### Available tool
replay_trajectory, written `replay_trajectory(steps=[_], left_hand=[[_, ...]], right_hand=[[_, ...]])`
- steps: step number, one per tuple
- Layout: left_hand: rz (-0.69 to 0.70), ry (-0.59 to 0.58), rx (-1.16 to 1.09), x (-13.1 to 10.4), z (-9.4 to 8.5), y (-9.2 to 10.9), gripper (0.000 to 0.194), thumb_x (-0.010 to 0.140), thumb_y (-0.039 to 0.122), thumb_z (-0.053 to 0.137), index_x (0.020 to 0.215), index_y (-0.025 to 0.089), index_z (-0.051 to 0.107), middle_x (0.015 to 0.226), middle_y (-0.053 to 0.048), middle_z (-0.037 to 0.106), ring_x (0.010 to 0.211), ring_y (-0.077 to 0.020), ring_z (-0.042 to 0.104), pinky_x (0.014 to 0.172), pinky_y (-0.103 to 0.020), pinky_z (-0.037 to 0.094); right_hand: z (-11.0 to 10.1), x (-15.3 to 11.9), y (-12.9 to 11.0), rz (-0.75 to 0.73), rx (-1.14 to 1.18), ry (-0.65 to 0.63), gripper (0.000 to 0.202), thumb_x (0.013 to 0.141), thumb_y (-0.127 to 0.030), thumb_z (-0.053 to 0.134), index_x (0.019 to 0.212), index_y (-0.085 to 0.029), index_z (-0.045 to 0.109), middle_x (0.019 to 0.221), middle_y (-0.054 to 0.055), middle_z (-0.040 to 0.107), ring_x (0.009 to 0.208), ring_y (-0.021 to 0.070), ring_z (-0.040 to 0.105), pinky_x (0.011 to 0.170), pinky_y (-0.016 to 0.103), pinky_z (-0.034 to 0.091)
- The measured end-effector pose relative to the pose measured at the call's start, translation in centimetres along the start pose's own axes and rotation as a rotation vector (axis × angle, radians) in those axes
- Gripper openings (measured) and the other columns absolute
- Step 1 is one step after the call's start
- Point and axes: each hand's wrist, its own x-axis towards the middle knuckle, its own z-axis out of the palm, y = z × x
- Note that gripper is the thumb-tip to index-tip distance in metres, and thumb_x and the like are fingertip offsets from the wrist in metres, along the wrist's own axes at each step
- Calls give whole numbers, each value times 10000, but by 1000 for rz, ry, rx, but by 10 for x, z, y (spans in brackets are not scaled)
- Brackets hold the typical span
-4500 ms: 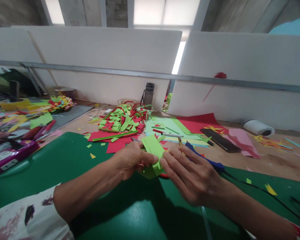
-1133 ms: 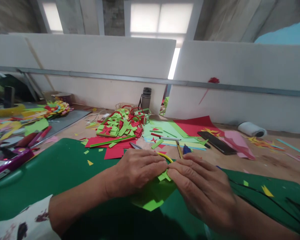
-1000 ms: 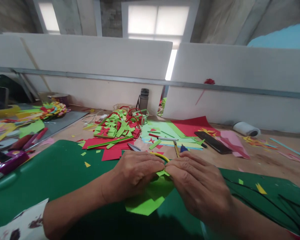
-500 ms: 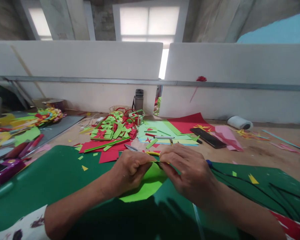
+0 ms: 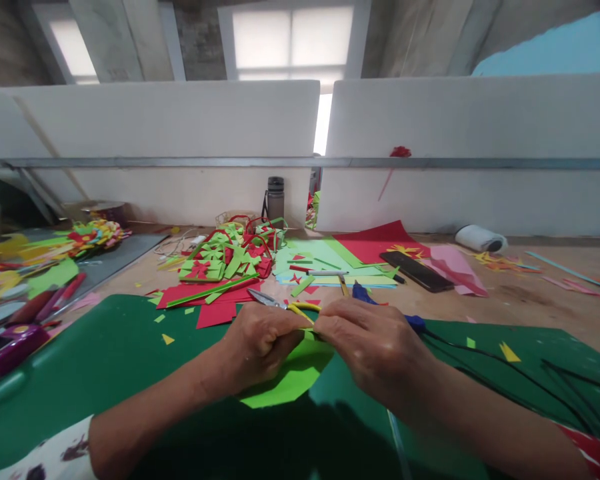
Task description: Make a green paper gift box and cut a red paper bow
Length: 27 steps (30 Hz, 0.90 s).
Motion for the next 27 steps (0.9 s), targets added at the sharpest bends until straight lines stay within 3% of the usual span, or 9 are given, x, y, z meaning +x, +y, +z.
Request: replay_trajectory(steps=[5,16,27], left_hand=[[1,-14,50,0,-1,1,254,855,121,417,797,140,664,613,-23,643,571,-97,595,560,-168,450],[3,-82,80,0,-2,0,282,897,171,377,772,144,629,575,-5,594,524,-88,538,528,-170,415],[73,-131,109,-3,1,-5,256,889,166,386,755,145,603,578,1,590,517,-81,514,516,-173,380]], right_hand=[[-1,1,0,34,20,-41,234,847,-21,429,838,-118,642,749,70,625,724,172,578,626,277,461],[0,1,-2,-56,-132,-1,225,840,-57,423,741,-141,606,709,66,620,709,176,574,602,278,447],[2,2,-2,-55,-203,-62,175,785,-39,470,679,-151,551,659,32,527,601,157,466,510,283,319]])
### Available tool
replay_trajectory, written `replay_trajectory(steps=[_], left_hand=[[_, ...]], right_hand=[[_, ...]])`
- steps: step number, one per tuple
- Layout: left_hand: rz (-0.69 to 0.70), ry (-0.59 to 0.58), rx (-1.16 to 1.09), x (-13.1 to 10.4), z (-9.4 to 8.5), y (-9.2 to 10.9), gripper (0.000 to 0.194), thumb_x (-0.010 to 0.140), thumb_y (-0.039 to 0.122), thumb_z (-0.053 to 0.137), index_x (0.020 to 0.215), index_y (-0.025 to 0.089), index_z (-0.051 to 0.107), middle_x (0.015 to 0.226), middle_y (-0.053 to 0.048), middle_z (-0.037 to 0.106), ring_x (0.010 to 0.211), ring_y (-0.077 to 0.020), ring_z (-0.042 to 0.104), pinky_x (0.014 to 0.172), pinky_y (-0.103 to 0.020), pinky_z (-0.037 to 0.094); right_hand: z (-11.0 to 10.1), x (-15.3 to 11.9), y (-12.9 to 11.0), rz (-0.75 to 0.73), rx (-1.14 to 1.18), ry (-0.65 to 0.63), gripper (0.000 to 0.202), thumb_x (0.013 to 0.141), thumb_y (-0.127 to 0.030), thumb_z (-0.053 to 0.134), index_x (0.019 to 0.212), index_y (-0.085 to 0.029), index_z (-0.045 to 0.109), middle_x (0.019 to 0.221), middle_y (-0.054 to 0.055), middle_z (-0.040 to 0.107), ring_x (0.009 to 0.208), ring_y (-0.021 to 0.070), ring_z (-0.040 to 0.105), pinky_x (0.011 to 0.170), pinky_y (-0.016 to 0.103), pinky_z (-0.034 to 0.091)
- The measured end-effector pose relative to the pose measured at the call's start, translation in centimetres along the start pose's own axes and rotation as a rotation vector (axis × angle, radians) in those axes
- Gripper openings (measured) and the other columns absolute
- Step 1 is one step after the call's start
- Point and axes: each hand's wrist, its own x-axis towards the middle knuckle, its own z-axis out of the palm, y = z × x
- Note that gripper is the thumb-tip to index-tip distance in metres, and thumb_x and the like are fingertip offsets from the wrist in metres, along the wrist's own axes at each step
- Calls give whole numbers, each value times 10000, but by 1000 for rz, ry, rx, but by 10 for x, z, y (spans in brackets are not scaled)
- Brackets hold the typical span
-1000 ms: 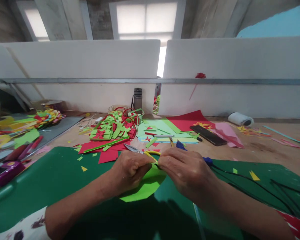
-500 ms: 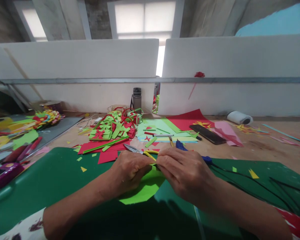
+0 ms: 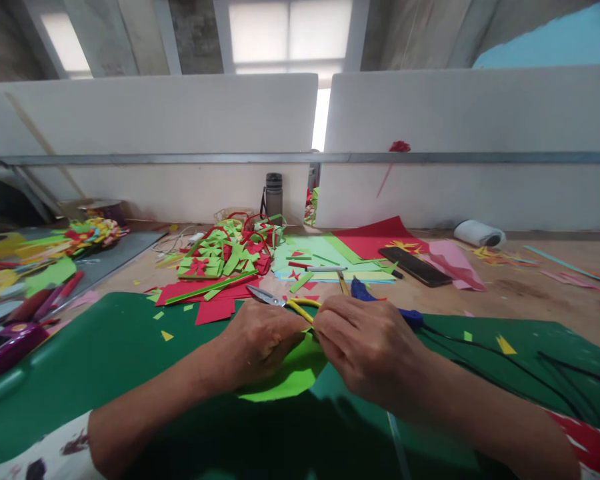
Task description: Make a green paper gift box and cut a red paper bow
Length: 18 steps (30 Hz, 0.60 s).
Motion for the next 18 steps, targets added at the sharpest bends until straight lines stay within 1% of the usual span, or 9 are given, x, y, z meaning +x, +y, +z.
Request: replay_trajectory(steps=[3,5,8,11,15,18], left_hand=[[0,-9,-4,-1,1,0,236,882,153,393,816,145,620,578,3,597,524,-85,525,520,-180,382],[-14,-20,-14,-1,2,0,222,874,143,407,855,146,628,587,5,608,529,-86,535,522,-184,383],[-22,-8,-15,0,2,2,219,863,136,418,902,152,633,635,-8,648,566,-93,576,546,-186,409],[-22,20,7,1,2,2,232,863,139,412,903,152,640,645,-18,663,588,-100,603,565,-184,440],[-9,50,27,1,1,0,243,878,180,411,873,154,653,618,-19,654,567,-102,601,559,-185,459],[22,52,12,1,1,-2,246,877,170,407,917,152,650,643,-30,668,589,-107,614,572,-193,475]], right_hand=[[1,-2,0,2,18,-16,178,804,-42,467,706,-158,559,650,22,524,568,150,444,491,284,298],[2,-3,1,0,36,-19,194,821,-38,449,728,-157,571,638,20,529,551,147,441,488,280,307],[2,-4,1,-9,73,-17,227,838,-19,411,775,-142,591,662,41,570,594,155,496,525,269,369],[1,-4,2,-6,96,-26,245,845,-10,392,812,-120,608,719,75,614,668,169,551,578,269,423],[-1,-3,3,56,166,-84,255,853,-25,397,817,-122,631,728,78,630,678,164,570,598,262,444],[-1,-2,5,96,207,-117,272,867,-41,395,780,-133,635,679,54,609,637,149,555,583,251,428]])
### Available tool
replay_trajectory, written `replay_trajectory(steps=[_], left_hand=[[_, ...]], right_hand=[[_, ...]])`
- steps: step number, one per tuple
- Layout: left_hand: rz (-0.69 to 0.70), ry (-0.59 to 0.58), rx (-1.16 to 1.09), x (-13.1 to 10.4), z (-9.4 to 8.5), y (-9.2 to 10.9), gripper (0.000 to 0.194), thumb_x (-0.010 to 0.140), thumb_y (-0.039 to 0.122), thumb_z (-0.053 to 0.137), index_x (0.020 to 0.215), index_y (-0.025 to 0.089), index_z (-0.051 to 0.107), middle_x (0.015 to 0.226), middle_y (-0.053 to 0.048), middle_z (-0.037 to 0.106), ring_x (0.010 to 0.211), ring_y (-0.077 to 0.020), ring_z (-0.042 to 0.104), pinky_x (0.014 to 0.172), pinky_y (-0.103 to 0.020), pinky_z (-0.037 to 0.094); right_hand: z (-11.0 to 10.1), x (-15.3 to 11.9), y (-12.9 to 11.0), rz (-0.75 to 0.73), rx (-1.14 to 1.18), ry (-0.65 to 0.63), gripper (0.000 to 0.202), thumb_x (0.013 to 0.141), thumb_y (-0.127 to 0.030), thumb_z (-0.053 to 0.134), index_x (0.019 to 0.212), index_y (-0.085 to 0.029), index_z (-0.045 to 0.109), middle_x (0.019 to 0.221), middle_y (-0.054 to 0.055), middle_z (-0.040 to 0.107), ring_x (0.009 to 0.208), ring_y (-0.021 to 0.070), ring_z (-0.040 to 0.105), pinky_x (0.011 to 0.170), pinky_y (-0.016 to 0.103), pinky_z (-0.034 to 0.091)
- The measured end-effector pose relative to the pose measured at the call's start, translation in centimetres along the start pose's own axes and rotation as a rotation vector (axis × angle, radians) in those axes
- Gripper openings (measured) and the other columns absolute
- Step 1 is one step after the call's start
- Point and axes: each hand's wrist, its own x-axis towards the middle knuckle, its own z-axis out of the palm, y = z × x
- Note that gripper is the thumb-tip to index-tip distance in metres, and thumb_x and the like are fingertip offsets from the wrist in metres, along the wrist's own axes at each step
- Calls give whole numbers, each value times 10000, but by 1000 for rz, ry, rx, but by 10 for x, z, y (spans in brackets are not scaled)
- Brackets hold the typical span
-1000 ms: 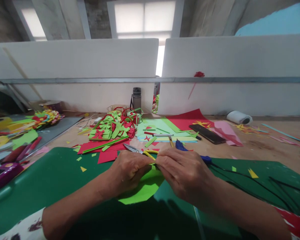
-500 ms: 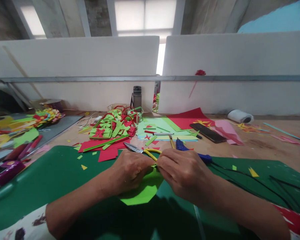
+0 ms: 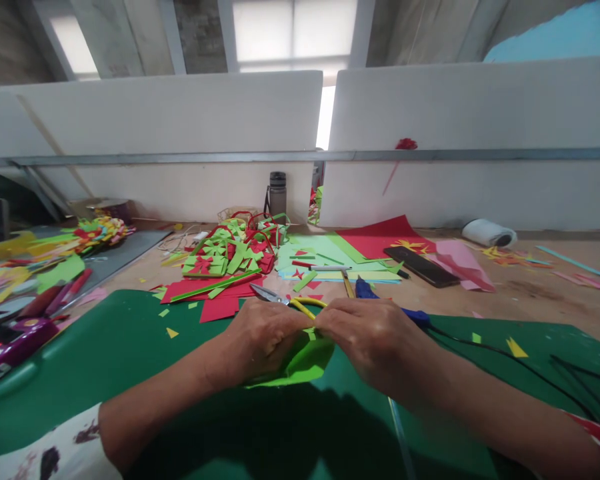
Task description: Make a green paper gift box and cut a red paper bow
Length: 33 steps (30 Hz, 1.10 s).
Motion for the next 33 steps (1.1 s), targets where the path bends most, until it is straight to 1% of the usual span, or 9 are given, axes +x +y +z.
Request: replay_trajectory(steps=[5,10,15,20,23,26,29,33], left_hand=[[15,4,-10,0,-1,0,256,878,148,401,950,149,647,683,-45,690,621,-114,634,605,-206,494],[6,2,6,0,-2,-1,264,891,176,397,941,159,656,688,-52,695,629,-117,638,615,-203,497],[21,-13,-33,0,-2,-2,278,875,145,397,995,159,648,705,-63,695,642,-126,643,624,-216,506],[13,-53,-57,-1,-3,-1,292,867,131,401,1022,167,646,707,-59,693,654,-127,644,651,-229,510],[22,-35,-71,-1,-2,-2,289,867,131,403,1019,163,647,712,-65,695,654,-130,647,642,-227,513],[36,-21,-68,-1,-1,-2,276,870,136,409,1003,160,649,707,-68,695,647,-131,648,626,-221,512],[38,-37,-36,-1,-2,-1,245,868,148,434,987,168,648,694,-56,690,634,-125,641,609,-209,507],[30,-57,-16,0,-4,-1,212,854,152,464,963,168,645,695,-44,683,643,-118,636,601,-196,501]], right_hand=[[-1,2,4,13,62,0,239,874,-81,438,751,-141,635,660,37,605,605,135,546,553,234,397],[-4,5,7,31,117,-7,249,855,-104,485,651,-151,619,673,28,613,583,117,541,539,219,383],[-6,7,7,2,91,-38,270,862,-95,455,665,-146,633,603,4,556,526,103,488,490,215,326],[-8,8,8,-26,113,-77,200,837,-80,510,709,-139,652,652,15,595,568,102,514,512,213,338],[-7,7,8,-17,113,-87,175,821,-69,530,725,-137,660,655,16,597,571,105,522,506,215,332],[-5,7,7,-13,116,-90,198,837,-82,512,703,-139,647,640,13,581,567,106,515,508,217,336],[-3,6,8,-40,133,-95,236,860,-80,466,701,-137,631,652,24,589,584,112,521,529,222,364],[0,2,9,-117,26,-37,264,872,-59,418,712,-133,614,689,53,617,615,141,539,542,259,368]])
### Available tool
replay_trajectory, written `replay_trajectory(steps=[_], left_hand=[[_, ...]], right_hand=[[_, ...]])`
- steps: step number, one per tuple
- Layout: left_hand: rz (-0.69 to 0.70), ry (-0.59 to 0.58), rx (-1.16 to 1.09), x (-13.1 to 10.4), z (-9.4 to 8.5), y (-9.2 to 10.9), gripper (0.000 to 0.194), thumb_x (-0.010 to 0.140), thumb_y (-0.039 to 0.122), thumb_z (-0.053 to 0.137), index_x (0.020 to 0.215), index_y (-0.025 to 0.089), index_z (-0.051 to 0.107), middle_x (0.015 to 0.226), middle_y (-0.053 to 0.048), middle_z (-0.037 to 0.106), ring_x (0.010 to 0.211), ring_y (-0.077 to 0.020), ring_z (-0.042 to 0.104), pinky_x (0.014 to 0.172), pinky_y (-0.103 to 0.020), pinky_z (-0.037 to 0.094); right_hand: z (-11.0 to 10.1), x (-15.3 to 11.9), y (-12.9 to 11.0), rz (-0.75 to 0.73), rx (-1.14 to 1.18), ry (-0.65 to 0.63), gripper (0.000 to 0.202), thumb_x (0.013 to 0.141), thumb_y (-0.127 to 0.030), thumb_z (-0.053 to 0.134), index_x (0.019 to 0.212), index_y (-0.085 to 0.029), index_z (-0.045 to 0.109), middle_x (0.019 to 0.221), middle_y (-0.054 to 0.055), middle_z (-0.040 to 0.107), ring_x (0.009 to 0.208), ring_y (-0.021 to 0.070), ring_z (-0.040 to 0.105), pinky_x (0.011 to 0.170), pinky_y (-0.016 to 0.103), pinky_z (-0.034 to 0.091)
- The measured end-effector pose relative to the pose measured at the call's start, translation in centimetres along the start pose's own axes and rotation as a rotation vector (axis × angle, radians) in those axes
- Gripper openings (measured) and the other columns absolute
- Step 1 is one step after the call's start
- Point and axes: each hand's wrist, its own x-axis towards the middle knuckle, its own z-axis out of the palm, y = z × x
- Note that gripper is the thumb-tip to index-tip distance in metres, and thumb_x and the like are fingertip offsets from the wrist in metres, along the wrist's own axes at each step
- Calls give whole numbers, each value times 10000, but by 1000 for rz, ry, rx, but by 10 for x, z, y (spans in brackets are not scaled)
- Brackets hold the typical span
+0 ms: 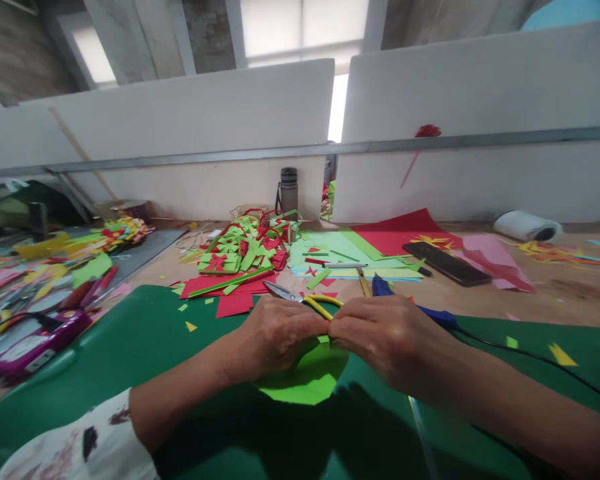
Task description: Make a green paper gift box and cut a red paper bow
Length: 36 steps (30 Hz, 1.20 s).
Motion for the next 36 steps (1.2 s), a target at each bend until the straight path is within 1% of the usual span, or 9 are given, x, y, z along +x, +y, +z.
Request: replay_trajectory(steps=[2,6,8,12,18,24,27,33,36], left_hand=[[1,-6,-11,-1,0,-1,211,852,149,465,966,163,642,696,-44,681,647,-118,636,609,-200,502],[11,3,-36,-2,2,-2,209,855,146,464,969,151,640,678,-49,676,632,-120,635,621,-211,503],[10,7,-46,-3,3,-3,219,864,157,454,982,148,637,665,-49,671,622,-120,633,615,-210,501],[1,13,-60,-6,6,-5,257,873,151,419,1019,155,630,661,-44,667,618,-121,628,610,-215,500],[-12,-27,-51,-6,4,-6,277,867,125,416,1038,162,630,691,-41,672,635,-114,628,599,-196,491],[-14,-86,-115,-3,1,-5,284,867,109,400,1017,161,636,687,-30,663,634,-112,618,608,-198,484],[-30,-111,-149,-4,1,-6,286,854,92,412,1034,159,624,714,-33,665,654,-114,616,617,-205,474],[6,-66,-127,-9,6,-12,309,831,62,413,1056,176,591,702,-13,655,633,-110,601,601,-212,456],[16,-62,-116,-9,7,-12,263,848,82,407,1014,160,594,668,-9,643,602,-107,593,584,-209,455]], right_hand=[[1,-2,0,-29,-59,4,247,876,-60,417,745,-139,610,706,54,625,625,148,541,549,272,366],[1,-4,0,-58,-92,-59,201,869,-51,428,824,-143,600,745,52,629,665,156,543,586,278,382],[1,-4,0,-74,-119,-82,200,863,-48,422,818,-136,596,737,58,625,663,163,536,588,286,383],[2,-4,-1,-119,-173,-60,196,844,-36,418,813,-121,592,726,72,624,652,180,528,587,306,387],[3,-5,2,-110,-113,-62,202,816,-11,424,843,-113,597,733,78,631,669,183,535,598,302,394],[3,-3,6,-90,-7,-66,270,817,10,363,744,-136,579,621,42,574,567,143,470,526,268,337],[1,-2,6,-73,40,-78,268,838,-10,367,722,-139,571,623,38,568,565,134,465,527,261,327],[2,-2,6,-44,15,-105,204,863,-66,410,801,-120,597,673,53,583,605,152,481,562,280,334],[4,-2,7,-43,0,-114,240,861,-55,388,752,-118,593,661,59,577,596,156,472,564,288,331]])
